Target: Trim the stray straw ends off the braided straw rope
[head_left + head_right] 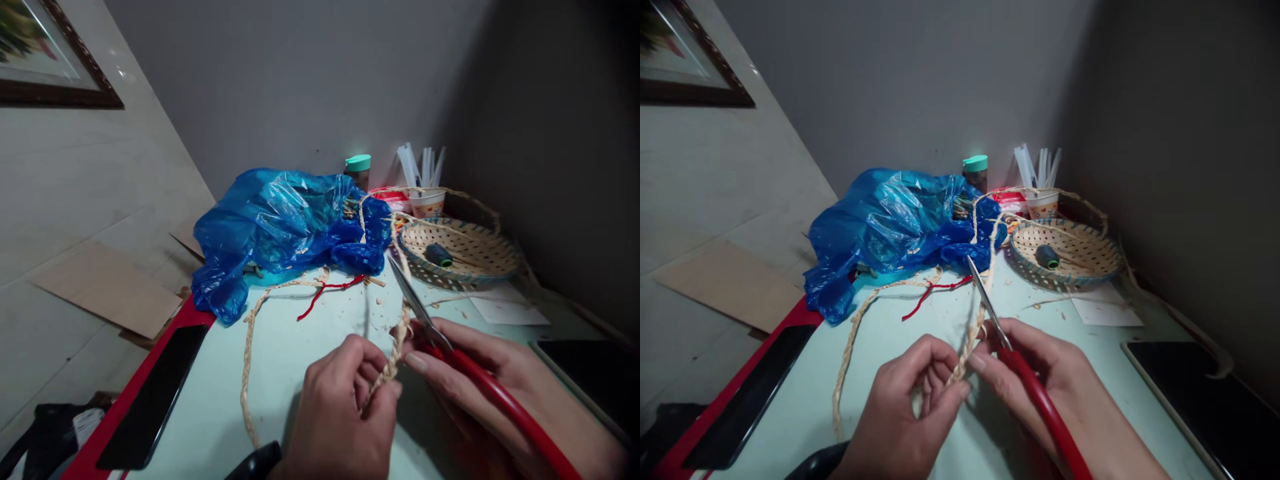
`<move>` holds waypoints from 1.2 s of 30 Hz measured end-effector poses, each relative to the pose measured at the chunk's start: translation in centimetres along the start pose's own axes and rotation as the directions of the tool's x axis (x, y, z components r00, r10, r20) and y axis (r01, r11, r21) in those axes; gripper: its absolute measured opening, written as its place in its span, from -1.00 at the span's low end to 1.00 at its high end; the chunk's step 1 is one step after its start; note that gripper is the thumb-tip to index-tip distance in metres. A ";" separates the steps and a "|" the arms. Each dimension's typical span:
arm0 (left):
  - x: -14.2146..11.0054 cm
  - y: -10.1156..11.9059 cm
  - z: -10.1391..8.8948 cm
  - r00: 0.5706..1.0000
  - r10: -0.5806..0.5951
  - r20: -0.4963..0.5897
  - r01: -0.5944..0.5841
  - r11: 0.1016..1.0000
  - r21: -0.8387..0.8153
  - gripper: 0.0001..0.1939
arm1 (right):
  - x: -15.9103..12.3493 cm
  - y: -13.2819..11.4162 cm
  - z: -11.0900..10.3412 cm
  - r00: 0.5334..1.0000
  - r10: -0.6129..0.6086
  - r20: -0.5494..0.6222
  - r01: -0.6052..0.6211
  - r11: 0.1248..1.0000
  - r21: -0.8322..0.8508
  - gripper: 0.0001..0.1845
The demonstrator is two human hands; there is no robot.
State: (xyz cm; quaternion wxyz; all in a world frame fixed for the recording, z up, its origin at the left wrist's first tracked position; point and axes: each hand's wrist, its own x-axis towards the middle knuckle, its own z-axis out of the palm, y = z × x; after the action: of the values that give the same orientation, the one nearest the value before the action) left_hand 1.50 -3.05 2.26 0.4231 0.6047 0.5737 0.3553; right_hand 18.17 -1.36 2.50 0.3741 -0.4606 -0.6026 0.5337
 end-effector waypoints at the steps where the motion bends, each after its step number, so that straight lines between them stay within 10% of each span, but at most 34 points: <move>1: -0.2 0.0 0.1 0.998 0.058 -0.005 -0.058 0.995 0.075 -0.97 | -0.1 0.1 0.0 1.000 0.020 0.000 -0.020 0.999 0.045 -0.79; 6: -0.4 0.0 0.1 0.994 0.092 0.056 -0.095 0.994 0.046 -0.92 | -0.5 1.0 0.3 0.959 0.272 0.078 -0.280 0.867 0.411 -0.78; 15: 0.5 0.8 -1.1 0.914 -0.096 0.394 0.258 0.888 -0.382 -0.85 | 0.0 1.4 -0.5 0.951 0.288 0.115 -0.305 0.799 0.518 -0.53; 22: 0.9 0.9 -2.7 0.810 -0.156 0.565 0.428 0.817 -0.388 -0.78 | 0.2 0.2 -0.7 0.954 0.297 0.039 -0.264 0.772 0.579 -0.56; 29: 0.8 0.4 -1.8 0.905 -0.121 0.407 0.283 0.888 -0.364 -0.64 | 0.0 0.2 -0.3 0.970 0.227 -0.087 -0.162 0.871 0.463 -0.60; 32: 0.3 0.2 -0.8 0.987 0.004 0.160 0.024 0.985 -0.173 -0.60 | -0.1 0.1 -0.2 0.970 0.176 -0.167 -0.106 0.928 0.357 -0.70; 36: -0.4 -0.4 0.0 0.958 0.282 0.041 -0.281 0.959 -0.024 -0.67 | 0.0 0.1 -0.6 0.966 0.046 -0.254 -0.023 0.995 0.095 -0.72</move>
State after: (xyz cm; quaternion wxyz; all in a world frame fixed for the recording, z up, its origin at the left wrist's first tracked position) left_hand 1.27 -3.47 1.89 0.3860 0.6842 0.4691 0.4035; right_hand 18.74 -1.17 2.46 0.4601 -0.5184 -0.5161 0.5032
